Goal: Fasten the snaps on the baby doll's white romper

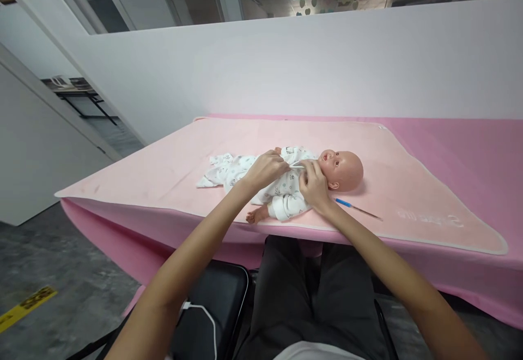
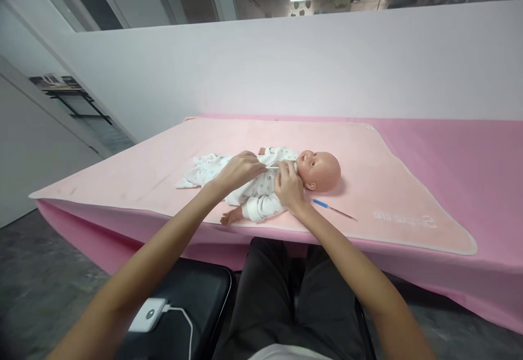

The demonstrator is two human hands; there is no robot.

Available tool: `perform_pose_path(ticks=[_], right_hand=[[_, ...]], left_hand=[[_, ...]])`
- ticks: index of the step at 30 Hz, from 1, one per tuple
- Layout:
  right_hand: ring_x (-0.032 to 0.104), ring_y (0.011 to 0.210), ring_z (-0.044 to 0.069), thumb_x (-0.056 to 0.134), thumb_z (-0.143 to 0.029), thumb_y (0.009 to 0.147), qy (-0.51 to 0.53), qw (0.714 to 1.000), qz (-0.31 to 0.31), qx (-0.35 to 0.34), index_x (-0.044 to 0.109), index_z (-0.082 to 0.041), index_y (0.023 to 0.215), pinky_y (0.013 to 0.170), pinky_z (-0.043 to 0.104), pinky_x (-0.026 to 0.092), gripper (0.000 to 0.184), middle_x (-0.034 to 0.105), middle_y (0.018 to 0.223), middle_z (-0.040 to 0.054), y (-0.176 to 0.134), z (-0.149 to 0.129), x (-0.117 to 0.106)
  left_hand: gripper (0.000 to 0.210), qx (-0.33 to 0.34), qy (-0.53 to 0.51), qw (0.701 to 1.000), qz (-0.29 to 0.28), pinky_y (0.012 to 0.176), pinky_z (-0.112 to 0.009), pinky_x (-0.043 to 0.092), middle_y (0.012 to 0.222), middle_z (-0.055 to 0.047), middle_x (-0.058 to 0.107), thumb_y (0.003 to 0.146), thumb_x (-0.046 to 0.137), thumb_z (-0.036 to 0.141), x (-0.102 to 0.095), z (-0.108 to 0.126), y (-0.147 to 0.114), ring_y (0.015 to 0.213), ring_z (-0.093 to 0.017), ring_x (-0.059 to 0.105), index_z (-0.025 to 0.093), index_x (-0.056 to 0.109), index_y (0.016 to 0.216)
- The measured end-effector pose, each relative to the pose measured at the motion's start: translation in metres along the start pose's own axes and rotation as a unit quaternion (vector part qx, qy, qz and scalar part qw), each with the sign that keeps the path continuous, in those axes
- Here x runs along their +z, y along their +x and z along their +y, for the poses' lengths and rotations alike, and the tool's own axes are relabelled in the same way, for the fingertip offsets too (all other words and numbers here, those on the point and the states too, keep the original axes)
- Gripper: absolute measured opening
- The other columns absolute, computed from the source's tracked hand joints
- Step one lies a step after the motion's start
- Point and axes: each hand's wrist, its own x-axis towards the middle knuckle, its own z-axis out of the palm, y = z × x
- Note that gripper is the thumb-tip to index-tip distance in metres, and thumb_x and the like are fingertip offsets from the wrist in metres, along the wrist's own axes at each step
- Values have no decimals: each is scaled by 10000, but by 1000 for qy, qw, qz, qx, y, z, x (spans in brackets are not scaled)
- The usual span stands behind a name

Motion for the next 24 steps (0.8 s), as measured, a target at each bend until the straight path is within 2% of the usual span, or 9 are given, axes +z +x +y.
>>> perform_pose_path(ticks=[3, 7, 10, 14, 18, 24], right_hand=[[589, 918, 197, 373, -207, 868, -65, 993, -88, -44, 525, -165, 1159, 714, 264, 453, 331, 574, 1146, 112, 9, -8, -5], [611, 787, 183, 316, -181, 909, -146, 968, -190, -73, 568, -174, 1104, 616, 252, 408, 318, 639, 974, 89, 20, -6, -9], [606, 765, 172, 331, -172, 913, -158, 958, -219, -92, 595, -167, 1044, 617, 248, 389, 295, 645, 919, 84, 26, -1, -15], [594, 787, 161, 365, -200, 912, -130, 958, -245, -76, 611, -170, 947, 658, 251, 388, 251, 640, 873, 60, 35, -2, -25], [580, 778, 147, 414, -186, 884, -113, 948, -289, -69, 605, -170, 842, 666, 249, 375, 196, 626, 840, 40, 46, -6, -34], [557, 698, 121, 421, -146, 859, -100, 928, -353, -71, 582, -167, 739, 627, 234, 351, 201, 604, 760, 25, 57, -6, -39]], left_hand=[[295, -10, -30, 999, 35, 748, -286, 452, 577, -27, 603, 891, 442, 226, 1, -3, -4, 601, -131, 563, 137, 627, 680], [232, -65, -63, 995, 40, 682, -268, 459, 670, -34, 631, 896, 445, 288, 2, -2, -15, 668, -142, 588, 140, 623, 878], [223, -92, -70, 993, 16, 665, -274, 455, 702, -34, 644, 894, 447, 275, 2, -1, -25, 663, -145, 588, 142, 607, 973], [191, -120, -111, 986, -32, 693, -282, 452, 770, -37, 661, 872, 464, 250, 2, -5, -36, 723, -152, 596, 161, 631, 893], [202, -139, -148, 977, -63, 720, -279, 448, 829, -50, 658, 866, 466, 268, 0, -11, -42, 784, -154, 588, 162, 634, 898], [214, -135, -129, 980, -63, 747, -292, 451, 875, -52, 660, 877, 451, 265, 1, -8, -48, 807, -155, 589, 171, 632, 943]])
